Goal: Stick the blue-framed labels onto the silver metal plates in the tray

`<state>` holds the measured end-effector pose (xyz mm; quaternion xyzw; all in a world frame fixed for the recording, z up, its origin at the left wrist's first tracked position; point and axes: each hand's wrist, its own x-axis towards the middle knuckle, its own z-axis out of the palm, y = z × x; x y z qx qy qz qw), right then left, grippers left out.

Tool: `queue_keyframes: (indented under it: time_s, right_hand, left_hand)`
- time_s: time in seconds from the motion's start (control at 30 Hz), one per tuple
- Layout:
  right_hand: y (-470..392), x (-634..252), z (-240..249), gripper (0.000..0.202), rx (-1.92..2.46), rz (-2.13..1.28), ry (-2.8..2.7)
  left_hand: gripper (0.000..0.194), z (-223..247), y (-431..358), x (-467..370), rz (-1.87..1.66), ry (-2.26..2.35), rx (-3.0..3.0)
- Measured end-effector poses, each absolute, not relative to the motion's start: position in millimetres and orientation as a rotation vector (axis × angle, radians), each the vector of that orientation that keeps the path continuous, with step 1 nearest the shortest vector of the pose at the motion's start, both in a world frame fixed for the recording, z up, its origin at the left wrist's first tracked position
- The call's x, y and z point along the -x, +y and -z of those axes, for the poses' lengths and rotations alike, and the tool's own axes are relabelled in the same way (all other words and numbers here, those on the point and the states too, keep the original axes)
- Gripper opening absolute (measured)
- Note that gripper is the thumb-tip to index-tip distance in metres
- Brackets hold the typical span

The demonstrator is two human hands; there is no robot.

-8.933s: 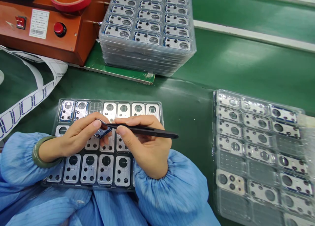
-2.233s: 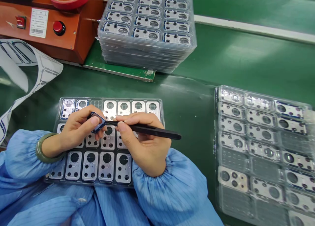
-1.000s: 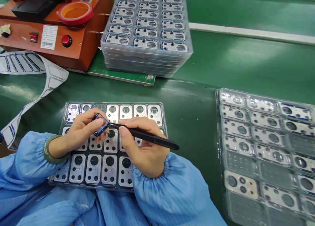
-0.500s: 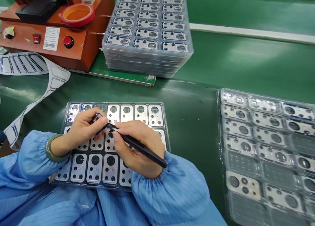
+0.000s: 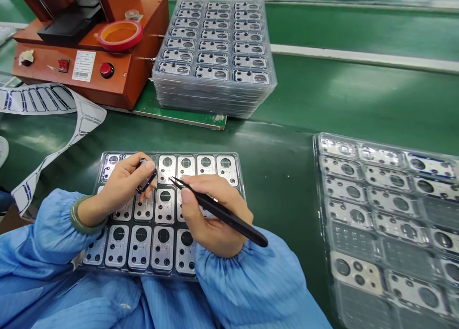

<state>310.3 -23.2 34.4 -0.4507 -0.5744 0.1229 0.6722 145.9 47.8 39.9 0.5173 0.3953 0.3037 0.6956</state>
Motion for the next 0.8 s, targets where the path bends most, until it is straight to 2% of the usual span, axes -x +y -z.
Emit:
queue_keyframes:
  time_s: [0.27,0.8]
  right_hand:
    - [-21.2,-310.4,-26.3,0.032,1.056,-0.283,-1.306]
    - [-21.8,-308.4,-27.1,0.024,1.183,-0.262,-1.276]
  left_hand:
    - [0.028,-41.9,48.4,-147.1,-0.639,0.763,-1.122]
    - [0.023,-43.6,48.2,-147.1,-0.631,0.862,-1.307]
